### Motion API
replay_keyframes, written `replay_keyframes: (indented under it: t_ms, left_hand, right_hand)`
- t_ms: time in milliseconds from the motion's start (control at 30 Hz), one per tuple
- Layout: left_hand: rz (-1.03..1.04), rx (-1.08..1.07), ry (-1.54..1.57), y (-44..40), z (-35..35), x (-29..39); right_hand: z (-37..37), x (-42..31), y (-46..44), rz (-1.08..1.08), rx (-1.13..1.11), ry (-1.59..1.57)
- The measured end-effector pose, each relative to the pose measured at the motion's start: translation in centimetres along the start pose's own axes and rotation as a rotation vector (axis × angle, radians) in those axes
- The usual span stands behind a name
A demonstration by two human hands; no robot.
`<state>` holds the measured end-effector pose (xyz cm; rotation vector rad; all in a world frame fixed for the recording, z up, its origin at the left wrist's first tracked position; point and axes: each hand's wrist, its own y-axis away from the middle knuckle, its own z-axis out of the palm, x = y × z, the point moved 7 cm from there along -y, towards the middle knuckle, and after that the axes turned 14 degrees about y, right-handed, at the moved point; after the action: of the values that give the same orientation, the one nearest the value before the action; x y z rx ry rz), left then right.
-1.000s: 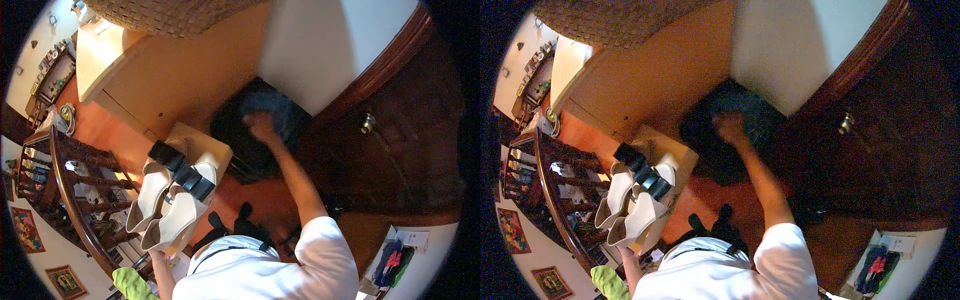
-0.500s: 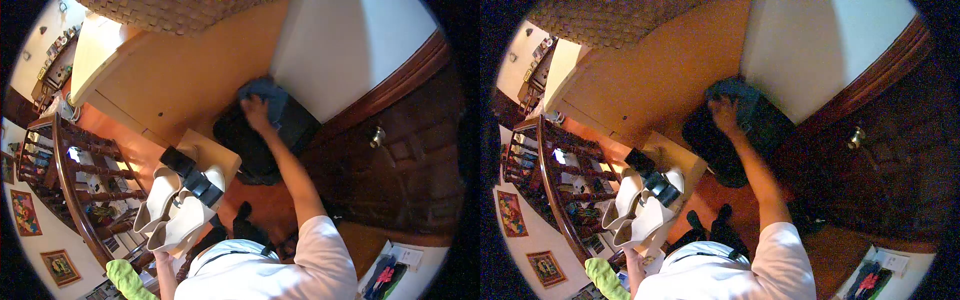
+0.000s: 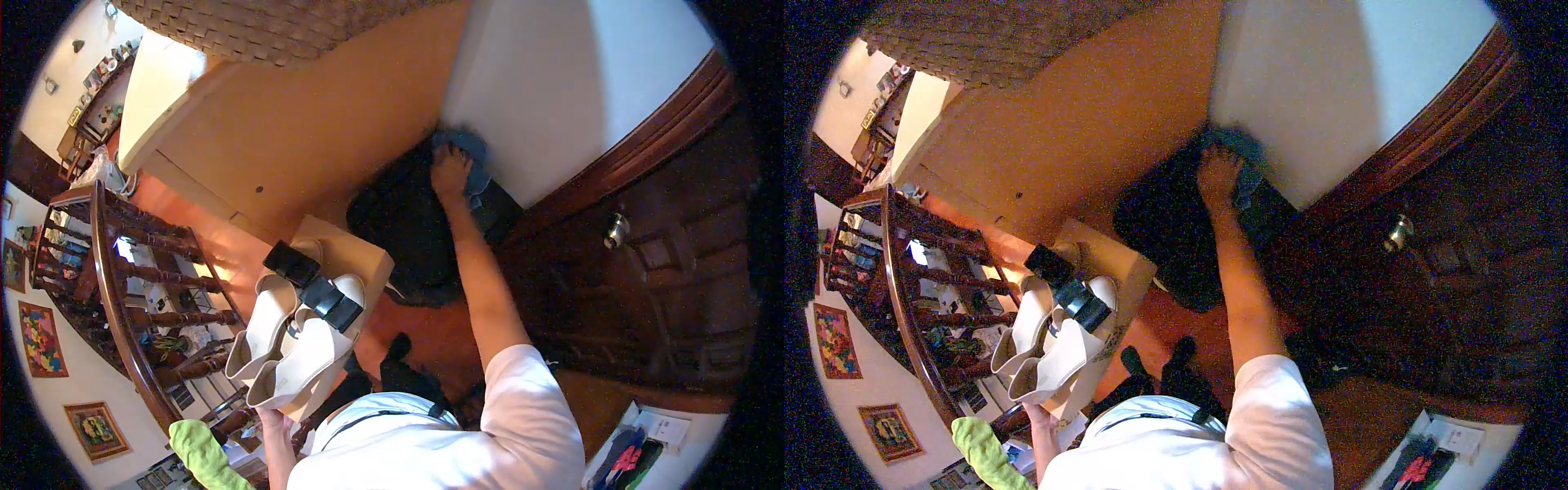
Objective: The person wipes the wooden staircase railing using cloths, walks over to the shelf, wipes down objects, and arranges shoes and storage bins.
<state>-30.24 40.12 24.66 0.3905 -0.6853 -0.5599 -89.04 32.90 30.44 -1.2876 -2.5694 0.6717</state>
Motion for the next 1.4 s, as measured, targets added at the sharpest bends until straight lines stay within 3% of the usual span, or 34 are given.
replay_keyframes:
  t_ms: [33, 100, 200, 333, 400, 467, 533, 667, 767, 833, 900, 967, 1033, 1067, 1133, 1167, 1233, 1300, 1400]
  left_hand:
    - [0.000, -0.003, 0.003, 0.0, -0.1, -0.1]
    - [-0.013, -0.049, 0.030, 0.1, 0.5, -0.4]
    - [0.051, -0.092, -0.018, -0.2, -0.4, -0.4]
    - [-0.020, -0.138, 0.044, 0.0, 2.4, -0.5]
    - [0.033, -0.086, -0.023, -0.4, 2.0, -0.1]
    - [0.086, -0.032, -0.092, -0.4, 1.6, 0.5]
    - [0.020, -0.072, -0.004, -0.6, 2.1, 0.4]
    - [0.000, -0.110, 0.015, -0.7, 1.9, 0.4]
    - [-0.003, -0.136, 0.018, -0.9, 2.2, 0.3]
    - [0.002, -0.155, 0.024, -1.2, 2.7, 0.5]
    - [0.010, -0.173, 0.016, -1.4, 3.0, 0.7]
    - [-0.003, -0.201, 0.018, -1.1, 3.7, 0.8]
    - [-0.063, -0.264, 0.048, -0.5, 5.1, 0.7]
    - [-0.054, -0.251, 0.041, -0.4, 4.9, 0.7]
    - [-0.030, -0.235, 0.044, -0.4, 4.4, 0.6]
    - [-0.003, -0.190, 0.024, -0.1, 3.8, 0.4]
    - [0.030, -0.131, 0.017, 0.6, 3.3, -0.9]
    - [0.084, -0.116, 0.074, 1.0, 2.8, -1.6]
    - [0.159, -0.100, 0.154, 1.1, 2.5, -2.8]
  right_hand:
    - [0.2, -0.3, 0.5, -0.001, 0.003, 0.002]
    - [-1.0, -3.9, 3.7, -0.272, -0.079, 0.061]
    - [-2.5, -7.5, 11.2, -0.613, -0.088, -0.256]
    - [-4.9, -5.8, 15.3, -0.904, -0.274, -0.254]
    - [-5.4, -2.6, 11.3, -0.711, -0.424, -0.037]
    - [-5.2, 3.3, 7.7, -0.426, -0.047, -0.006]
    - [-4.8, 7.6, 5.6, -0.142, -0.007, 0.124]
    - [-5.0, 8.3, 6.6, -0.117, -0.033, 0.292]
    - [-6.6, 7.2, 9.4, -0.202, -0.173, 0.300]
    - [-7.7, 7.5, 10.3, -0.175, -0.385, -0.025]
    - [-7.3, 12.8, 8.6, 0.293, -0.355, -0.714]
    - [-11.2, 16.8, 6.4, 0.564, 0.026, -0.976]
    - [-17.3, 18.2, 3.2, 0.376, 0.371, -0.623]
    - [-18.9, 17.9, 1.5, 0.361, 0.369, -0.627]
    - [-23.4, 12.3, -0.4, -0.278, 0.690, 0.216]
    - [-22.2, 12.8, -1.6, -0.293, 0.694, 0.208]
    - [-14.0, 12.7, -3.4, -0.660, 0.392, 0.424]
    - [-1.0, 15.7, -1.8, -0.811, -0.122, 0.437]
    - [0.1, 14.6, 1.8, -0.990, -0.154, 0.410]
